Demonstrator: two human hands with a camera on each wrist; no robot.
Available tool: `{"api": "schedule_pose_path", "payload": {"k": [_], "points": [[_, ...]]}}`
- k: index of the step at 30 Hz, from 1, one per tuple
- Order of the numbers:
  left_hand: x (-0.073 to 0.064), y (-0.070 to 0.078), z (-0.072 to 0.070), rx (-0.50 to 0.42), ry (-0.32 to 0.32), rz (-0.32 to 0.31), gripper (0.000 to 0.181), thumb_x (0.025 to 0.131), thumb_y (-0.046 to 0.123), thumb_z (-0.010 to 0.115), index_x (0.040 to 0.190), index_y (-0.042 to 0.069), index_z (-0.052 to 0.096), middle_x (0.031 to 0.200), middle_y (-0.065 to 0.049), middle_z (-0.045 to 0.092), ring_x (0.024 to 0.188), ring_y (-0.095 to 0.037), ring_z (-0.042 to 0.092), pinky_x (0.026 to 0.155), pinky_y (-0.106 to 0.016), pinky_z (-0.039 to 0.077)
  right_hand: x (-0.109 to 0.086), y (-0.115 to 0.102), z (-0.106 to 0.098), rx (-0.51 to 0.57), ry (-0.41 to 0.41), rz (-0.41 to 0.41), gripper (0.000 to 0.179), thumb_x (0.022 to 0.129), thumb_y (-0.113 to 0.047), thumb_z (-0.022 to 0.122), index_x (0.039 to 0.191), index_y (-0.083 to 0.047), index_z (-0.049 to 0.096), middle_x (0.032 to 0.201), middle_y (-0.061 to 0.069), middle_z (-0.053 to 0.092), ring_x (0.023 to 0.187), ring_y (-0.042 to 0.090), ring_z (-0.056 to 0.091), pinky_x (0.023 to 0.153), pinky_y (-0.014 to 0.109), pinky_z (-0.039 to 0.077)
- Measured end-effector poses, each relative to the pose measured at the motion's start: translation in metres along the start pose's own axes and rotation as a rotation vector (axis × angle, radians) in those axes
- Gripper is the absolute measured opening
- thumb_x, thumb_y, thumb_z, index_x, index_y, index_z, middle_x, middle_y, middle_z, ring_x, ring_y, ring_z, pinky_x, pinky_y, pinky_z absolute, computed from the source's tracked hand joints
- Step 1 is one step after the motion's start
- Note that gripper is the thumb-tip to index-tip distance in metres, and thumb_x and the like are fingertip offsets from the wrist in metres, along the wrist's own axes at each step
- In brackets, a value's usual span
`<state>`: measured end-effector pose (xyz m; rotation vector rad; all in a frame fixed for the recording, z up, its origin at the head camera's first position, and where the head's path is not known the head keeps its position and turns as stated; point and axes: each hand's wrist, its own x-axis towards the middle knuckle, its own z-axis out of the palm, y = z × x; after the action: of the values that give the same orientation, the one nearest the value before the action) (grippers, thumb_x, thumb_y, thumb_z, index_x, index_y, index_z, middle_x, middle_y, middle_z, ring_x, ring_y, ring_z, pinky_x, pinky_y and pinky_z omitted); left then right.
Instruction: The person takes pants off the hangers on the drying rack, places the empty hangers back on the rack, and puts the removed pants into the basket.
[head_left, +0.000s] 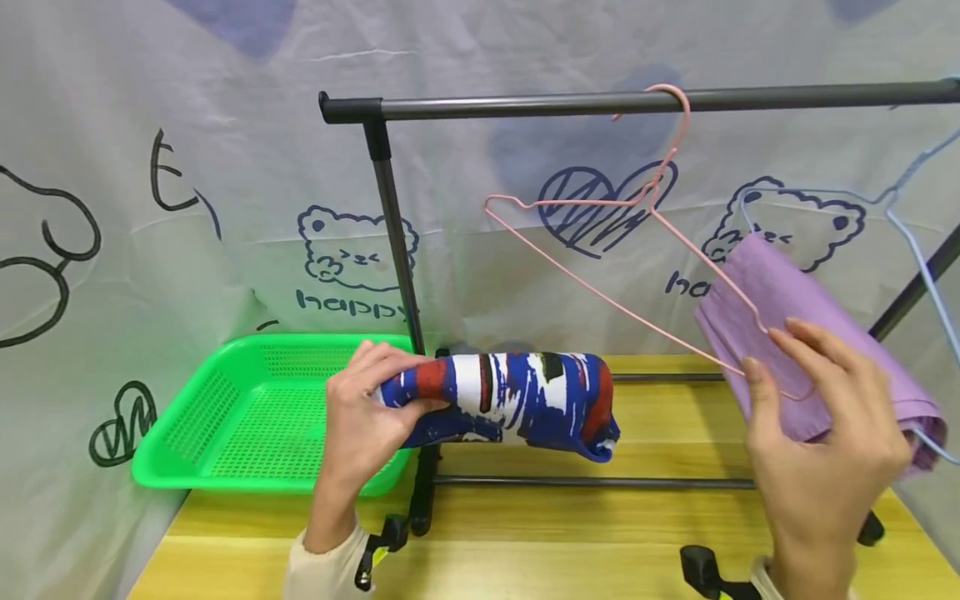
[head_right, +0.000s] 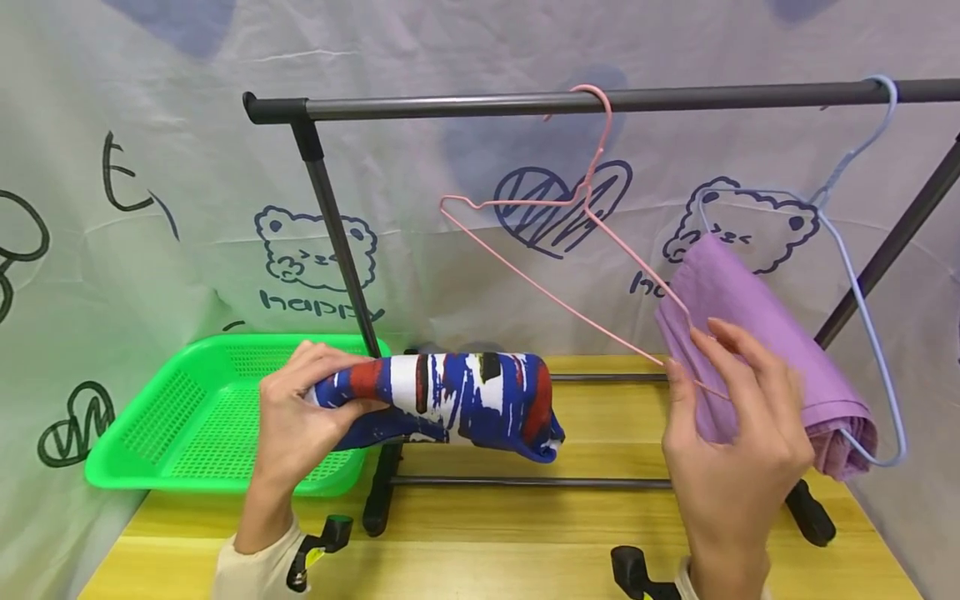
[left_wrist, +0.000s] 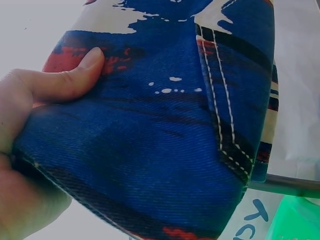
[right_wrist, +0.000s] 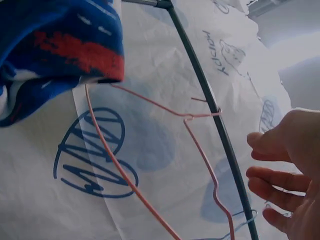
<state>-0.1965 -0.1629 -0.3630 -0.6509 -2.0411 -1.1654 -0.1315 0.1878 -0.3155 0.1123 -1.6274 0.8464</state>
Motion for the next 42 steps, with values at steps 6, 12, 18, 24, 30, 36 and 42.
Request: {"api": "schedule_pose_path", "payload": {"k": [6, 12, 18, 24, 30, 36, 42], "points": [[0.001, -0.001, 0.002, -0.010, -0.020, 0.012, 0.042, 0.059, -0.004, 0.097, 0.095, 0.011, 0.081, 0.089, 0.004, 0.074, 0.087, -0.015, 0.057, 0.079, -0.027, 0.046, -0.006, -0.014, 0.011, 0.163, -0.067, -0.107, 0.025, 0.087, -0.011, 0.080, 0.106, 0.006, 0.078, 0.109, 0.023, 0.074, 0.105, 0.029, 0.069, 0.101, 0.029, 0.049], [0.002, -0.003, 0.007, -0.031, -0.047, 0.002, 0.043, 0.058, -0.002, 0.098, 0.095, 0.012, 0.082, 0.087, 0.005, 0.073, 0.086, -0.015, 0.058, 0.080, -0.029, 0.044, -0.014, -0.008, 0.022, 0.250, -0.235, -0.133, 0.025, 0.087, -0.002, 0.077, 0.110, 0.008, 0.076, 0.105, 0.021, 0.074, 0.099, 0.018, 0.070, 0.097, 0.024, 0.051], [0.001, -0.004, 0.012, -0.028, -0.075, -0.015, 0.043, 0.058, -0.001, 0.099, 0.094, 0.013, 0.081, 0.089, 0.008, 0.073, 0.087, -0.014, 0.058, 0.079, -0.032, 0.047, -0.024, 0.007, 0.030, 0.269, -0.486, -0.105, 0.043, 0.079, 0.003, 0.082, 0.121, 0.000, 0.074, 0.114, 0.012, 0.074, 0.105, 0.018, 0.068, 0.097, 0.022, 0.049], [-0.001, -0.005, 0.016, -0.018, -0.105, -0.039, 0.042, 0.056, 0.001, 0.100, 0.092, 0.013, 0.080, 0.088, 0.010, 0.072, 0.085, -0.012, 0.057, 0.076, -0.033, 0.050, -0.039, 0.019, 0.043, 0.198, -0.766, -0.070, 0.063, 0.076, -0.013, 0.092, 0.134, -0.015, 0.068, 0.132, 0.000, 0.068, 0.123, 0.024, 0.064, 0.109, 0.031, 0.045], [-0.001, -0.004, 0.020, -0.005, -0.134, -0.047, 0.042, 0.057, 0.002, 0.100, 0.092, 0.013, 0.080, 0.086, 0.009, 0.070, 0.084, -0.012, 0.056, 0.074, -0.034, 0.052, -0.049, 0.026, 0.054, 0.219, -0.943, -0.029, 0.075, 0.074, -0.028, 0.094, 0.141, -0.019, 0.062, 0.138, 0.004, 0.064, 0.120, 0.028, 0.064, 0.095, 0.045, 0.056], [-0.002, -0.005, 0.021, -0.002, -0.149, -0.044, 0.041, 0.057, 0.002, 0.100, 0.092, 0.012, 0.080, 0.087, 0.009, 0.071, 0.085, -0.013, 0.057, 0.075, -0.035, 0.052, -0.055, 0.029, 0.061, 0.189, -1.037, -0.065, 0.081, 0.072, -0.040, 0.094, 0.143, -0.022, 0.059, 0.135, 0.003, 0.065, 0.114, 0.024, 0.064, 0.081, 0.043, 0.059], [-0.003, -0.007, 0.022, 0.020, -0.164, -0.041, 0.042, 0.056, 0.000, 0.100, 0.091, 0.012, 0.080, 0.087, 0.009, 0.071, 0.086, -0.012, 0.058, 0.075, -0.037, 0.054, -0.061, 0.031, 0.069, 0.171, -1.084, -0.105, 0.077, 0.076, -0.041, 0.092, 0.143, -0.019, 0.060, 0.130, 0.003, 0.067, 0.108, 0.020, 0.065, 0.079, 0.039, 0.059]]}}
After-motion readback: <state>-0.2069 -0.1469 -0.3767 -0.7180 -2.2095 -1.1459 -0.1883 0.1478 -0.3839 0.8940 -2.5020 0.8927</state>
